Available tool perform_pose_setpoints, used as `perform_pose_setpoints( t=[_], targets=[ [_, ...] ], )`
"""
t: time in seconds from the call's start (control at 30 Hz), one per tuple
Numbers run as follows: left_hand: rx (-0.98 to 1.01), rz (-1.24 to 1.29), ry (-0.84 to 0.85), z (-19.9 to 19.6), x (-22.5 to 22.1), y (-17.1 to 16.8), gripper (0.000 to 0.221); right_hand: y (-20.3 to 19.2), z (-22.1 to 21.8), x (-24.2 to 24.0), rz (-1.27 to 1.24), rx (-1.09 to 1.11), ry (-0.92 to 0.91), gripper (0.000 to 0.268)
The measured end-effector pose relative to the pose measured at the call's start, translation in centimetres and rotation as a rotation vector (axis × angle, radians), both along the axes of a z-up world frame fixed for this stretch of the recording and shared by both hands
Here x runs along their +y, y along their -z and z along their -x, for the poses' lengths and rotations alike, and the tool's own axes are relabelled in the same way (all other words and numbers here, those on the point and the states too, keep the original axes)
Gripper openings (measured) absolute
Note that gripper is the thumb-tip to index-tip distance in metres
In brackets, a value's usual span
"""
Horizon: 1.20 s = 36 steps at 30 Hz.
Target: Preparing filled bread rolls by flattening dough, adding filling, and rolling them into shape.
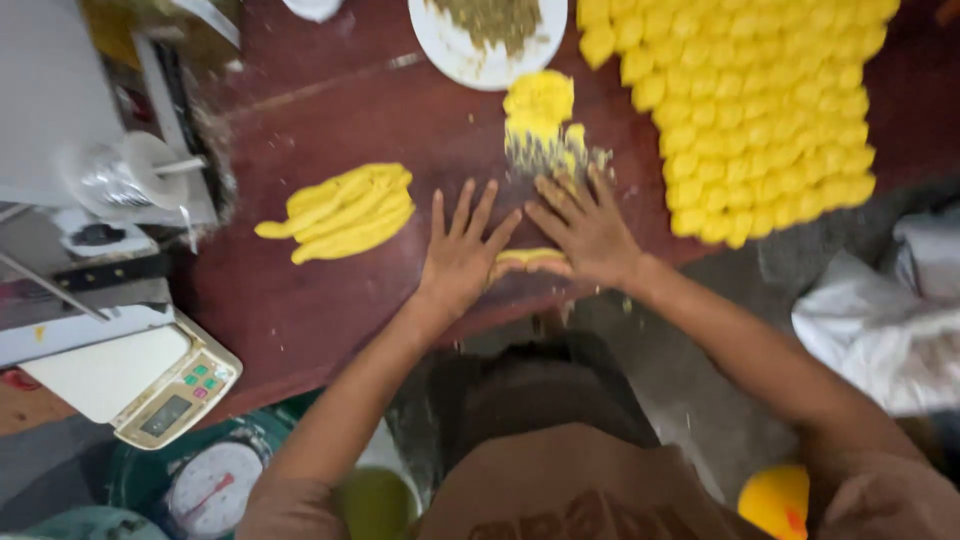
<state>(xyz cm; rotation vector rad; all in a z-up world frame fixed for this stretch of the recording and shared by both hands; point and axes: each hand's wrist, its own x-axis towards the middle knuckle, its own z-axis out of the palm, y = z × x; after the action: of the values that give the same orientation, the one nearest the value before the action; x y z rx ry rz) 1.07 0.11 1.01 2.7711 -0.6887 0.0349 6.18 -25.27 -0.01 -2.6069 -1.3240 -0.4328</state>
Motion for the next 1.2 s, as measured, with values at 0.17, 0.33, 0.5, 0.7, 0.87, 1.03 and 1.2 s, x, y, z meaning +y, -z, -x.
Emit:
perform_pose_setpoints(
  t=[0.17, 0.33, 0.5, 0.7, 0.87, 1.03, 1.2],
  targets=[
    [-0.032, -0.078, -0.139, 0.0, -0.2, 0.4, 0.072, -0.8, -1.3, 0.7, -0.101, -0.085, -0.054, 0.075],
    [-0.236, -0.135, -0.312, 1.4, -2.1, 1.0, 0.075, -0.2, -1.0, 0.7, -0.185, -0.167, -0.067, 0.069],
    [-0.146, -0.090, -0.363, 6.5, -5.2, 0.8, 0.058, -0.6, 3.7, -0.3, 0.019, 0.073, 0.002, 0.077],
    [-0.310, 0.183, -0.302, 8.8, -4.2, 0.6, 0.054, 1.4, 6.1, -2.5, -0.099, 0.015, 0.113, 0.070],
    [-0.418, 0.270, -0.277, 9.1, -4.0, 2.1, 0.055, 0.7, 9.4, -1.5, -0.041, 0.093, 0.209, 0.063],
    [-0.415, 0.458, -0.220, 9.7, -3.2, 2.6, 0.034, 0.6, 10.3, -2.0, -0.003, 0.157, 0.304, 0.042],
    [-0.444, 0.536, -0.238, 7.9, -1.2, 1.9, 0.019, -3.7, 9.9, 3.1, -0.056, 0.033, 0.379, 0.019]
  ],
)
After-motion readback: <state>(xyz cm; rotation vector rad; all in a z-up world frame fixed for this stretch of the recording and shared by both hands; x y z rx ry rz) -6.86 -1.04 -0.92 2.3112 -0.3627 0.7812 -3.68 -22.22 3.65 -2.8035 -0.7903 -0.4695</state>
